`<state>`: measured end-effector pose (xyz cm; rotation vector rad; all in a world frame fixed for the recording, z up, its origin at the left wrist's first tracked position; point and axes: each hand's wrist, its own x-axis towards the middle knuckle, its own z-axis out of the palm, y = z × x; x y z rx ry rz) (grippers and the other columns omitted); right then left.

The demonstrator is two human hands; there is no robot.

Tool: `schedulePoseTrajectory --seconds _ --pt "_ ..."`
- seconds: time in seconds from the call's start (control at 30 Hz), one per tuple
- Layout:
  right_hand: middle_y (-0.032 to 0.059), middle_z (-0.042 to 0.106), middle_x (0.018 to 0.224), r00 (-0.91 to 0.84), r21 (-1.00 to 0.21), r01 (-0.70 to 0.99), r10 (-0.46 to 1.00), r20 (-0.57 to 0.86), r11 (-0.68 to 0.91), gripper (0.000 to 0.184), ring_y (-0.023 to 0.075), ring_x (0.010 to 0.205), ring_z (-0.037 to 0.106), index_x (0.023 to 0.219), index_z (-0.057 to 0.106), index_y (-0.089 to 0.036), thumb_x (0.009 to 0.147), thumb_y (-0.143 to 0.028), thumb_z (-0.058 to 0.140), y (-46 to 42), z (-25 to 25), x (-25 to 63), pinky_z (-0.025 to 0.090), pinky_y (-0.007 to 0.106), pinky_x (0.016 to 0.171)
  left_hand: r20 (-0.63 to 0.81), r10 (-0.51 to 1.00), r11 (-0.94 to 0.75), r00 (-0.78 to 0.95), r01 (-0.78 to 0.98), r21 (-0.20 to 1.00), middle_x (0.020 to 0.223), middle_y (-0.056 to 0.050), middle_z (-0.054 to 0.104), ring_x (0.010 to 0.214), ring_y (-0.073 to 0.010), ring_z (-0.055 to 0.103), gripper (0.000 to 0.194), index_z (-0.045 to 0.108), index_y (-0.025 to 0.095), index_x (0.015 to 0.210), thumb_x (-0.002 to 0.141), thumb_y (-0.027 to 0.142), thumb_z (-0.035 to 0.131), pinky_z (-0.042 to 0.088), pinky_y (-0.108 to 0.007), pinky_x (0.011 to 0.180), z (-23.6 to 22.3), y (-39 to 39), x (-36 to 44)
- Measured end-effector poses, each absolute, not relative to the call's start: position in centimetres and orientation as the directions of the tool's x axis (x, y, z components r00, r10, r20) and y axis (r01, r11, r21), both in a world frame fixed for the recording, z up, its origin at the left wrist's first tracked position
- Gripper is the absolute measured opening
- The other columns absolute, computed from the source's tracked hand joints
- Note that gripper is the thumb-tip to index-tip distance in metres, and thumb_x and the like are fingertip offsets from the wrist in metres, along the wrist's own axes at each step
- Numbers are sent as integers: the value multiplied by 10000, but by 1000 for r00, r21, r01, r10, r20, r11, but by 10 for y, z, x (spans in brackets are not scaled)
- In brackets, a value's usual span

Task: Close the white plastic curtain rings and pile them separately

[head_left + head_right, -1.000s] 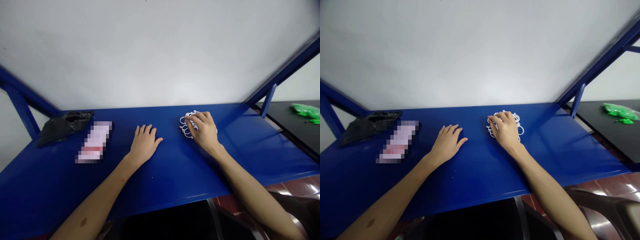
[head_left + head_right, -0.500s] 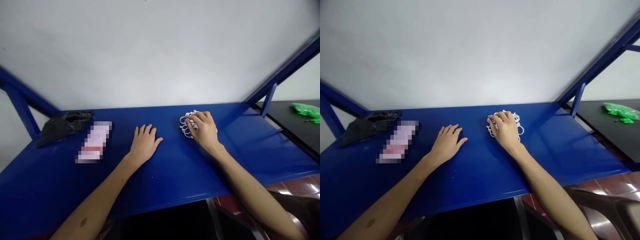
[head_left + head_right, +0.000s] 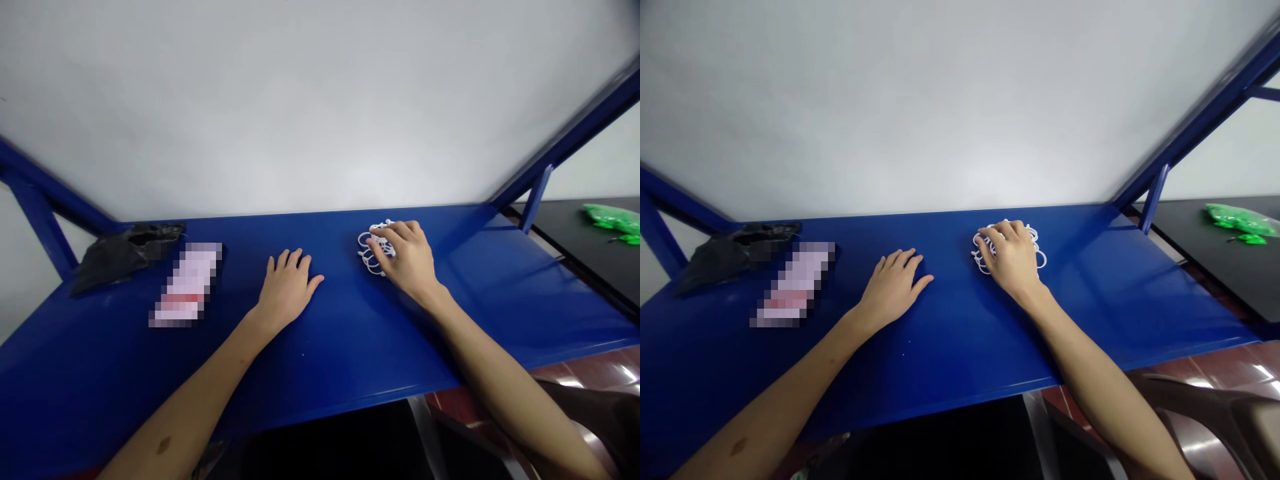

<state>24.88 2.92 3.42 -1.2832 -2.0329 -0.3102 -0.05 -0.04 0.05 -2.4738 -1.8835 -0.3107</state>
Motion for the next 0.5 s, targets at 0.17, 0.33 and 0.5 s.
schedulePoseTrajectory --seconds 0.17,0.33,0.5 --pt "101 700 1057 -275 -344 762 755 596 549 379 278 1018 588 1140 711 -214 965 -514 559 25 36 244 464 492 957 152 956 -265 251 961 84 1478 -179 520 1390 -394 434 519 574 137 1365 990 478 464 366 -622 1127 2 -1 0" --pt "115 654 1241 -321 -777 344 843 431 528 732 287 1154 611 1306 616 -251 939 -776 264 20 39 236 486 521 991 115 963 -253 245 966 60 1497 -173 500 1405 -381 417 535 559 121 1382 997 474 442 354 -594 1146 5 -2 1" --pt "110 589 1405 -442 -967 -220 871 214 126 959 306 1275 574 1494 413 -302 839 -877 13 17 36 230 499 551 1009 117 962 -253 246 966 53 1490 -165 509 1394 -375 429 532 560 128 1381 996 476 442 361 -592 1141 5 -2 2"
